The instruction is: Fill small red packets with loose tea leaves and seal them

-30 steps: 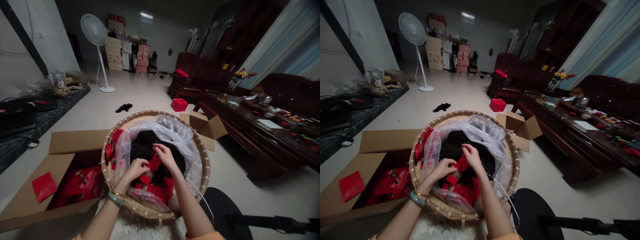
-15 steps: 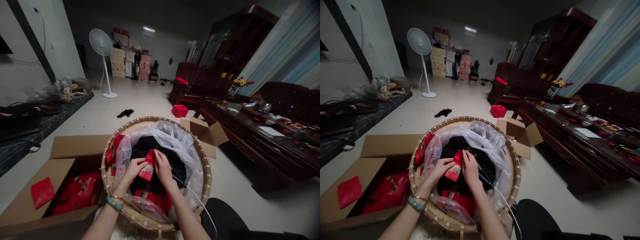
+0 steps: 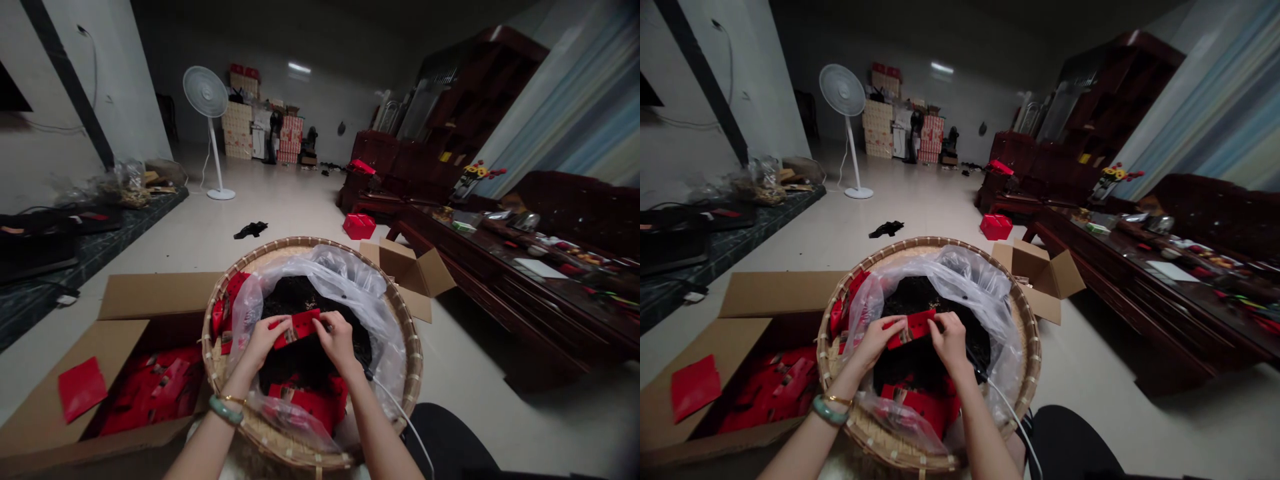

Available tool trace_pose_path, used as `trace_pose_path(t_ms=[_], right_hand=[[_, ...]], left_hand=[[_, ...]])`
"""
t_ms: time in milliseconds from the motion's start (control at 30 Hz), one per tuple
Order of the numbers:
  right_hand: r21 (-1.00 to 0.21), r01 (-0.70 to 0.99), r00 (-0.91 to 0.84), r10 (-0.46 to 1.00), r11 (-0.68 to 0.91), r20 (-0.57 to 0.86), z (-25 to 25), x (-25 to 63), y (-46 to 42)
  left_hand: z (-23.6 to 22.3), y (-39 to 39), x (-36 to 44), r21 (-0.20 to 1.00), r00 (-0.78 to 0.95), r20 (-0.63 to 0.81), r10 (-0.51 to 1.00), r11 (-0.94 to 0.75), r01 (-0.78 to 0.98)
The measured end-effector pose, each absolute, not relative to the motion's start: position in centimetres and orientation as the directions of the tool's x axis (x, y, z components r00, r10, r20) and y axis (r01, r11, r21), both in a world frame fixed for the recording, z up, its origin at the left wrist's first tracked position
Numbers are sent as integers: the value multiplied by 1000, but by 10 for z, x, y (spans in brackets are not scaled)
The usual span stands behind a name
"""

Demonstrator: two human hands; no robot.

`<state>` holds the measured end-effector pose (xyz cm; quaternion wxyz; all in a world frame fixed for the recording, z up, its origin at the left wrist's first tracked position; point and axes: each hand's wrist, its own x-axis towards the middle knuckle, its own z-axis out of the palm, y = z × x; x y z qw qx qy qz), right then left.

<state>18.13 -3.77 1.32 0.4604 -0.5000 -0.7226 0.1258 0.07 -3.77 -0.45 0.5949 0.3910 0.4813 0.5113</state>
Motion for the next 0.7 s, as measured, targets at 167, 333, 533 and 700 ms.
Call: trace_pose_path(t_ms=[167, 333, 533, 700], right_hand=[[-923, 262, -43, 959, 281, 280, 14, 173, -43], [-990, -143, -208, 977, 12, 42, 17, 167, -45], [-973, -206, -308, 951, -103, -35, 19, 171, -46], [-966, -184, -368, 924, -182, -104, 14, 172, -45]], left_hand=[[-5, -44, 1, 745, 165, -223, 961, 277, -607], [-3, -46, 6, 736, 200, -200, 959, 282, -616], [-5, -48, 5, 762, 191, -225, 955, 295, -576], [-7, -45, 5, 849, 196, -172, 965, 246, -468]])
